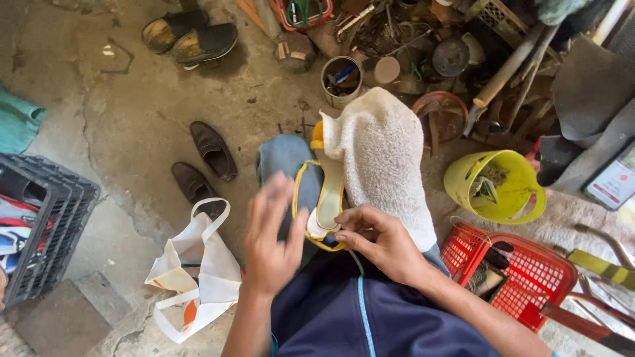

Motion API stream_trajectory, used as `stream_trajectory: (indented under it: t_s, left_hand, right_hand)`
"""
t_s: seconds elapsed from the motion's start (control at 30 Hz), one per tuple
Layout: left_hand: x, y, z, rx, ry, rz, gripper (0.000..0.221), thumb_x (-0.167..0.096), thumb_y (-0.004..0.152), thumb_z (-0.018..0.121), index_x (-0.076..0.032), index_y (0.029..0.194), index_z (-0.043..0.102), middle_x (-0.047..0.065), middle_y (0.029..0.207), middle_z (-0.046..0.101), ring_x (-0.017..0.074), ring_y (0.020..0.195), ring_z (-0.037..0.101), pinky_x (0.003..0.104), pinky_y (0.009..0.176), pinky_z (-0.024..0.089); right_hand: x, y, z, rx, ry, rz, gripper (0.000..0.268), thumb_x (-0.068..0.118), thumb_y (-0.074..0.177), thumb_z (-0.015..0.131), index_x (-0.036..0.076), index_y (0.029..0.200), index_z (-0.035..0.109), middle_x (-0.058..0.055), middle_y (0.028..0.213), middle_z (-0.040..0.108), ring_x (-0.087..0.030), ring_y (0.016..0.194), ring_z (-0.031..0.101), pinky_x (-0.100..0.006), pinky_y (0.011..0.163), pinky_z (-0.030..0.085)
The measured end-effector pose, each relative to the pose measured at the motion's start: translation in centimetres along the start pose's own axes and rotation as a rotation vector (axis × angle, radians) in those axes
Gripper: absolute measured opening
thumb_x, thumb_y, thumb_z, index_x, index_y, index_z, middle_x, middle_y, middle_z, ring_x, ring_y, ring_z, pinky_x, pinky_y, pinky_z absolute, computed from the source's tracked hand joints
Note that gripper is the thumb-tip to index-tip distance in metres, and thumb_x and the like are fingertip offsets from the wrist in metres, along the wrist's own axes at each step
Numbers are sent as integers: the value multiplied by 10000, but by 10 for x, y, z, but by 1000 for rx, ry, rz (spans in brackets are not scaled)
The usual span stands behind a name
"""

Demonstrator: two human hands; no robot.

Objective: The person is repairing a shoe by fitting a yellow strap onto a shoe last and applying adhesive using a small yellow bottle.

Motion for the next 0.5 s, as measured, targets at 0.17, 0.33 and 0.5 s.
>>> stream_trajectory:
  t_s: [0.17, 0.33, 0.5]
  left_hand:
    - [-25, -16, -3, 178, -156, 139, 327, -260, 958, 731, -59, 1204, 658, 114, 1179, 723, 276, 1086, 711, 457, 972, 506]
    - [-3, -40, 14, 202, -199, 107, 450, -196, 947, 776, 11, 1308, 605, 167, 1193, 712, 307, 1084, 722, 442, 974, 579]
    - [11, -57, 16, 205, -262, -3, 360, -119, 987, 672, 21, 1309, 594, 181, 1287, 694, 321, 1184, 700, 408, 1051, 573]
  right_hand:
    - [2, 2, 13, 55, 349, 89, 243, 110, 929, 735, -1, 1132, 664, -60, 796, 670, -114, 709, 637, -242, 718, 555]
    - [-3, 4, 14, 46, 410, 114, 298, 96, 929, 720, -15, 1195, 643, -99, 927, 685, -151, 812, 696, -268, 775, 622]
    - [9, -7, 6, 136, 120, -36, 170, 3, 960, 623, 39, 1124, 642, -70, 1004, 650, -147, 893, 680, -257, 843, 580]
Point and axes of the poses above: each hand's wrist, its own y-axis towards the middle knuckle, its own z-axis out of the palm, x = y × z, the point moved 5 cm from there along y, towards the middle knuckle
